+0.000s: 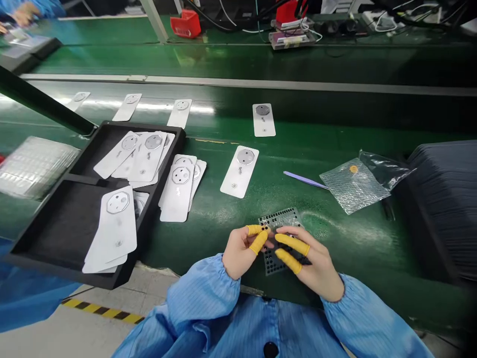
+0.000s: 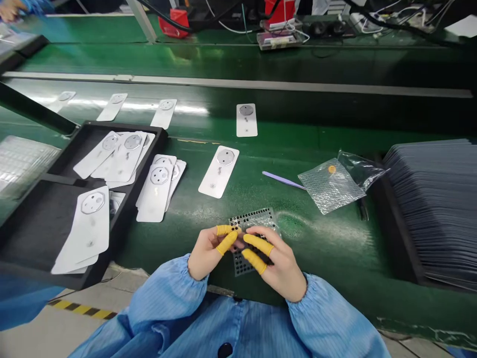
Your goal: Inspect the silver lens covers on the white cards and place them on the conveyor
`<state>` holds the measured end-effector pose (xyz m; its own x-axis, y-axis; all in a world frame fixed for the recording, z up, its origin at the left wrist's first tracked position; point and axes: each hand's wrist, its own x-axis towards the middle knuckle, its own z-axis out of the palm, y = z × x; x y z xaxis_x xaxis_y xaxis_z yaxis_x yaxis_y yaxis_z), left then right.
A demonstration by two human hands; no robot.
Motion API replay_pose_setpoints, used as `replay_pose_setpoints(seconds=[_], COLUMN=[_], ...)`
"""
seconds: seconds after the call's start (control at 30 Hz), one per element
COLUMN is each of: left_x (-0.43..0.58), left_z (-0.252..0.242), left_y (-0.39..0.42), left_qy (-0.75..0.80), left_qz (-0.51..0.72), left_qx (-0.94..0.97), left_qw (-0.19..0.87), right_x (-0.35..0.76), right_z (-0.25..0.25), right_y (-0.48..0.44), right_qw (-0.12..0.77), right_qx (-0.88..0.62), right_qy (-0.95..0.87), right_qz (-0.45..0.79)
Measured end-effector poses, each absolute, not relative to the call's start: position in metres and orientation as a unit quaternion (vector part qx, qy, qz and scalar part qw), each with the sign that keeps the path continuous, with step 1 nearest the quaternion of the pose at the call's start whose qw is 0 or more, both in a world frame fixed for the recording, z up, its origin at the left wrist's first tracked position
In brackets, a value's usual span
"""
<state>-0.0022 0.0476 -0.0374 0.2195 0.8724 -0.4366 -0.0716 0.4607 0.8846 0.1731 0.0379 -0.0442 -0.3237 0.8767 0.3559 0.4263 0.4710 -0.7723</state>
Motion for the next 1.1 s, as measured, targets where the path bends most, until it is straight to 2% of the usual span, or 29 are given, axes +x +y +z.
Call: replay_pose_setpoints(seconds=[0.23,0.43,0.53,0.67,0.77,0.93,1.1], left_x=[-0.006,-0.008,-0.021,-0.031,-0.015,0.025,0.033], left_z=[-0.043,-0.058,-0.045,0.001,0.023,0.011,-0.018], left_y=[0.047,0.040,0.052,0.135,0.245,0.390,0.432], left_qy=[0.501,0.504,0.511,0.541,0.584,0.603,0.604], left_qz=[0.324,0.262,0.205,0.031,0.076,0.086,0.068], left_qx=[0.427,0.578,0.643,0.778,0.772,0.758,0.747], left_qw=[0.680,0.586,0.533,0.317,0.240,0.231,0.268], right_x=[0.169,0.164,0.162,0.161,0.162,0.164,0.164], right_z=[-0.049,-0.066,-0.069,-0.069,-0.068,-0.076,-0.092], right_y=[0.054,0.054,0.058,0.059,0.054,0.047,0.045], right_qw=[0.371,0.400,0.412,0.413,0.404,0.420,0.455], right_qx=[-0.382,-0.390,-0.422,-0.447,-0.432,-0.435,-0.473], right_qy=[-0.817,-0.789,-0.767,-0.762,-0.776,-0.772,-0.730], right_qz=[0.220,0.256,0.252,0.221,0.220,0.196,0.191])
